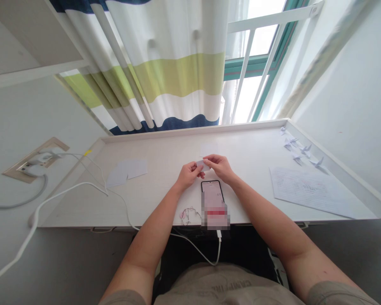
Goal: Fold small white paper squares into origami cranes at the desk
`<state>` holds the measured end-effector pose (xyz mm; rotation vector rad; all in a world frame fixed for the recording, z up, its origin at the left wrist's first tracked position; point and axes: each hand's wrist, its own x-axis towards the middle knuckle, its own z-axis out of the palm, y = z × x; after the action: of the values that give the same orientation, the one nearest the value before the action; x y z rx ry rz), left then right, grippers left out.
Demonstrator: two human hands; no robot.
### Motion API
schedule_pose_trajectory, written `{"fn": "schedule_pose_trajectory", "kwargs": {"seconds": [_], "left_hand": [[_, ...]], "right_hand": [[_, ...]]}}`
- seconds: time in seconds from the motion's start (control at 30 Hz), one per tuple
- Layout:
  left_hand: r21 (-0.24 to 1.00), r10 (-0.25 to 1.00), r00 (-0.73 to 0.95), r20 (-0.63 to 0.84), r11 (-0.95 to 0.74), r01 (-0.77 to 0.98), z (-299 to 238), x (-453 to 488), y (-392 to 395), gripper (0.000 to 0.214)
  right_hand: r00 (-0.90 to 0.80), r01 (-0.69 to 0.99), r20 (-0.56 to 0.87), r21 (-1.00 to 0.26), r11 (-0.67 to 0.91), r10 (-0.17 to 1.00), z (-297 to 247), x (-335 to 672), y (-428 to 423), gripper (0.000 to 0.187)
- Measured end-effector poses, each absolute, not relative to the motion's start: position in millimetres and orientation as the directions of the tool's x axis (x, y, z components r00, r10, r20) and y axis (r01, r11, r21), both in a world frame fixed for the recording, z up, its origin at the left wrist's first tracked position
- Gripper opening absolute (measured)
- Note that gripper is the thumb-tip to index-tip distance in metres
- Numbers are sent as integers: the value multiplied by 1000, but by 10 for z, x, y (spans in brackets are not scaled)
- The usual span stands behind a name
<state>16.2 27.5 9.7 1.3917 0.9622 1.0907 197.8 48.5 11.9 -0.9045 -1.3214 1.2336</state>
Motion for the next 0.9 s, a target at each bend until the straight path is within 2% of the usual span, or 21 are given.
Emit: {"fn": "schedule_pose_trajectory", "kwargs": {"seconds": [0.23, 0.43, 0.6, 0.77, 0.9], "left_hand": [[981, 967, 162, 196, -192, -44, 127, 138, 284, 51], [970, 965, 127, 229, -216, -108, 161, 136, 278, 49], [974, 969, 130, 212, -199, -104, 181, 106, 263, 49], [969, 964, 105, 245, -246, -2, 158, 60, 261, 47], [936, 941, 39, 336, -338, 101, 115, 68, 288, 38]], "right_hand": [[-184, -179, 201, -969, 169, 962, 205, 1995, 461, 20], [-166, -207, 246, -955, 210, 955, 205, 1979, 451, 25], [-232, -105, 273, -961, 255, 934, 195, 2018, 449, 25], [-301, 58, 328, -931, 361, 895, 205, 2067, 433, 18], [-256, 3, 323, -942, 335, 911, 176, 2055, 448, 25]]}}
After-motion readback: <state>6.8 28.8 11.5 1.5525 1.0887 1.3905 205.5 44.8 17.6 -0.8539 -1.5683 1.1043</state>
